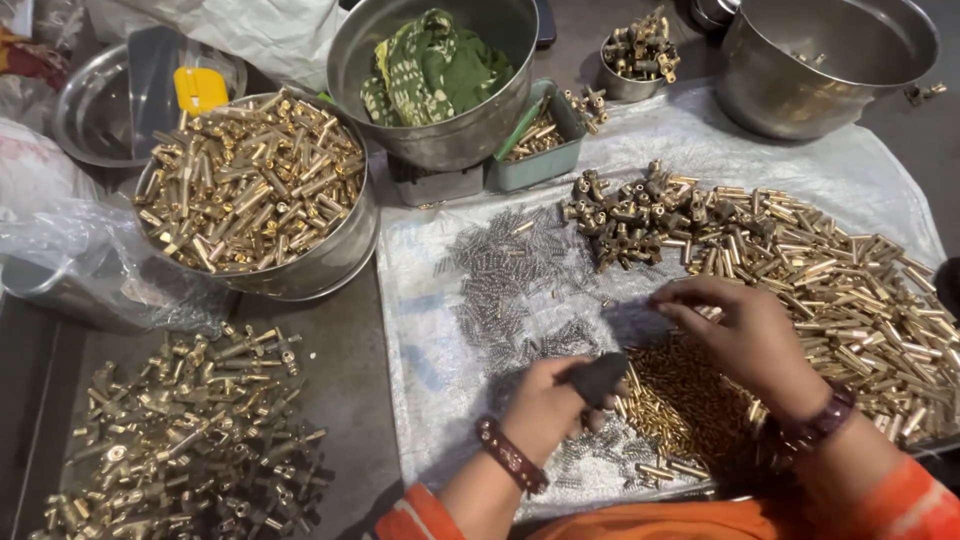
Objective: Assembling small brass-colored metal casings with internal components like springs and inserts.
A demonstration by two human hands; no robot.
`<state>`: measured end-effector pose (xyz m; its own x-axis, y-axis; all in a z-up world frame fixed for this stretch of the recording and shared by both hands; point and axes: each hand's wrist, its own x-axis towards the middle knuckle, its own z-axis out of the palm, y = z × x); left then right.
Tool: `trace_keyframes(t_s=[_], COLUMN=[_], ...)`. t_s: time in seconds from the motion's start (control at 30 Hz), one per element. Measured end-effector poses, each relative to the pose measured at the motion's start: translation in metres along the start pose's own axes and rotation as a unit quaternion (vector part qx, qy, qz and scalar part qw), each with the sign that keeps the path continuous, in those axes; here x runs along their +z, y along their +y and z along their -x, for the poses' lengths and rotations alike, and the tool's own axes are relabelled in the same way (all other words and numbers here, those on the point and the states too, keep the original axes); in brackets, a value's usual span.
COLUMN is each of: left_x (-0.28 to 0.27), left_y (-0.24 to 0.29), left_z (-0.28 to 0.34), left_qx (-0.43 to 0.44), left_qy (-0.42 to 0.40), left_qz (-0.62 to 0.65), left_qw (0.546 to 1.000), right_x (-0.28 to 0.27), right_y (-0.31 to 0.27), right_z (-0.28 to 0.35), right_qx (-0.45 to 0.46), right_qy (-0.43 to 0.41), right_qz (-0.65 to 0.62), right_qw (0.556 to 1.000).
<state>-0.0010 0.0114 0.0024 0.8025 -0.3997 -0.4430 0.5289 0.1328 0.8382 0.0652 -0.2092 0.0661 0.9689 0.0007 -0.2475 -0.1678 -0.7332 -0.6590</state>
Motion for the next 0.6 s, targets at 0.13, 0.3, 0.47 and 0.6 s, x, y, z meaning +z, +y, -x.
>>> trace_keyframes(t_s=[0.13, 0.3, 0.47, 0.6], left_x=[-0.002, -0.006, -0.003, -0.004], left_y=[0.004, 0.004, 0.015, 0.015], left_z=[-0.003, -0.004, 0.004, 0.005], left_qx=[0.012, -0.001, 0.015, -0.027], left_qy=[0.047, 0.079, 0.067, 0.057], left_qz=[0.054, 0.105, 0.095, 0.117], left_qw=[0.997, 0.991, 0.993, 0.991], right_x=[0.019, 0.049, 0.054, 0.057], right_y=[-0.004, -0.009, -0.004, 0.002], right_z=[-0.023, -0.038, -0.044, -0.042], right_qx=[-0.262, -0.35, -0.312, -0.285], right_qy=[0.026, 0.074, 0.067, 0.092], right_qz=[0.081, 0.29, 0.295, 0.309], right_qw=[0.961, 0.888, 0.901, 0.903])
